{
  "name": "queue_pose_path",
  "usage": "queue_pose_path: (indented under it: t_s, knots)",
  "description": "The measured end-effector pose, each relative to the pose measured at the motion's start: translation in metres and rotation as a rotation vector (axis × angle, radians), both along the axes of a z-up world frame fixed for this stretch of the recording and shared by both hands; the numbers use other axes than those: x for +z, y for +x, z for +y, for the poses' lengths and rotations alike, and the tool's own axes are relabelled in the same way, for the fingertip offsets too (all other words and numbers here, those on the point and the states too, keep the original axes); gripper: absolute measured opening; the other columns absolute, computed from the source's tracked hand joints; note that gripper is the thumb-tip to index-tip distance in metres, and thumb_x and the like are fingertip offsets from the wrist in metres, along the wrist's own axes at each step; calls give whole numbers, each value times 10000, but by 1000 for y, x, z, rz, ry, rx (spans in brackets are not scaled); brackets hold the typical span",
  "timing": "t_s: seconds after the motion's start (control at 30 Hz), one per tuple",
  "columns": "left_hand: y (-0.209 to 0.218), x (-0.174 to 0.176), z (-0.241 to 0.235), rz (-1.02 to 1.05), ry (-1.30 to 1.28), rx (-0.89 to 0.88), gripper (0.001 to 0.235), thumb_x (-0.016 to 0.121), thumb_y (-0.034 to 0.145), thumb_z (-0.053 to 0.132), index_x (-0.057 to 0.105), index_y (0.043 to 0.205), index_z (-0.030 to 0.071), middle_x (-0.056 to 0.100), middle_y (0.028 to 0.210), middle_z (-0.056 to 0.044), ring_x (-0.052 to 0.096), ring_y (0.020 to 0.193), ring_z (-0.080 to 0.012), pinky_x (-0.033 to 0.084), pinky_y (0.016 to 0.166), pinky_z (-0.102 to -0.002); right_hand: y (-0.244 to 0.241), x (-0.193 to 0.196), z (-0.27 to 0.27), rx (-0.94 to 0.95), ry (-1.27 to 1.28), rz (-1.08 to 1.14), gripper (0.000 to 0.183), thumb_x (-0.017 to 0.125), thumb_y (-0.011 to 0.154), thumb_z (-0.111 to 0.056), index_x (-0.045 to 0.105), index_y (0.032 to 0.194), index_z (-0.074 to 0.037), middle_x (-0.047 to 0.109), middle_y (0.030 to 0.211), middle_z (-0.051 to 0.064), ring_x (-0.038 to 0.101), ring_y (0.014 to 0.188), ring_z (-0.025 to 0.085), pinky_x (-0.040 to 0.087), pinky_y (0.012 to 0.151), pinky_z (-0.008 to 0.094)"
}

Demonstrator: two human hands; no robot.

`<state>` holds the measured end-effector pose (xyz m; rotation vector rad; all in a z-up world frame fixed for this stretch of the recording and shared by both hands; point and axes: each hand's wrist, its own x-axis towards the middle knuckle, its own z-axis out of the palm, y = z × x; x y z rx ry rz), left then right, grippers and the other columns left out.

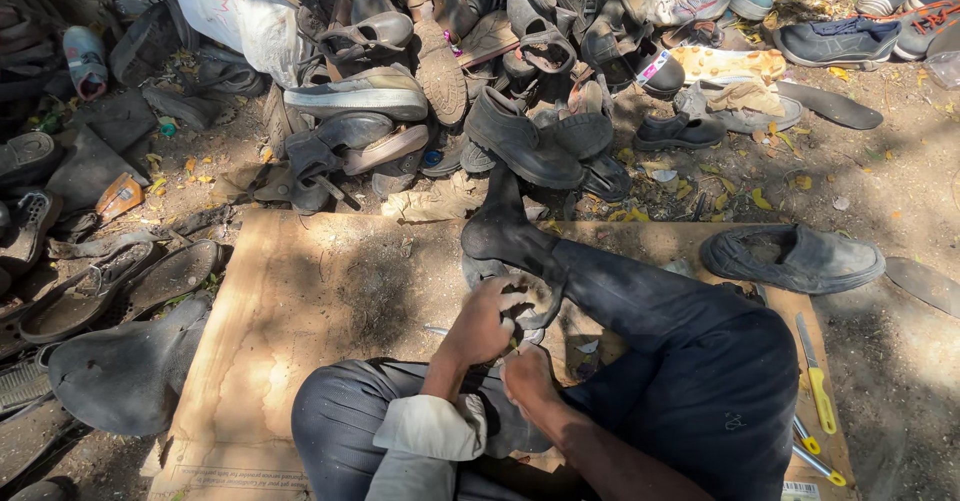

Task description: The person sits on a piece of cardboard on the ground and uses a knife to cut and scrape the sole of a black shoe. They hold the shoe with their left hand and manipulate the knife with their right hand, working on the edge of the sole.

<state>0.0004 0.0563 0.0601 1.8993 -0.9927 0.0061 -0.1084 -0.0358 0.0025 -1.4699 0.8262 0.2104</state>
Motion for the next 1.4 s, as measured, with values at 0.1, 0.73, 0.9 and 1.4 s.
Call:
queue_pose_path:
  t_s: [0.1,0.73,0.9,1.4]
  knots:
    - [-9,10,11,-463,365,27,369,736,586,275,719,919,116,673,1090,-158,554,1164,-403,347,981,-494,-7,5,-9,2,41,28,232,620,987,-214,631,859,-20,544,601,77,495,505,191,387,482,377]
    - [0,-98,-5,222,1,725,230,763,832,231,767,959,39,708,924,-194,679,892,-404,517,801,-447,52,-54,-60,471,-640,-186,381,667,928,-340,710,1049,19,696,990,297,663,999,475,524,865,508]
    - [16,-113,6,333,-72,744,254,791,811,249,781,962,44,720,921,-182,689,874,-375,512,795,-420,88,-78,-50,516,-901,-514,354,673,900,-295,700,994,45,698,1008,297,659,978,486,517,856,525]
    - [8,-87,9,435,-241,917,248,802,812,205,792,986,28,751,895,-154,708,830,-288,520,784,-363,20,16,-3,522,-655,-257,255,594,955,-229,685,955,9,703,885,281,689,902,460,540,800,530]
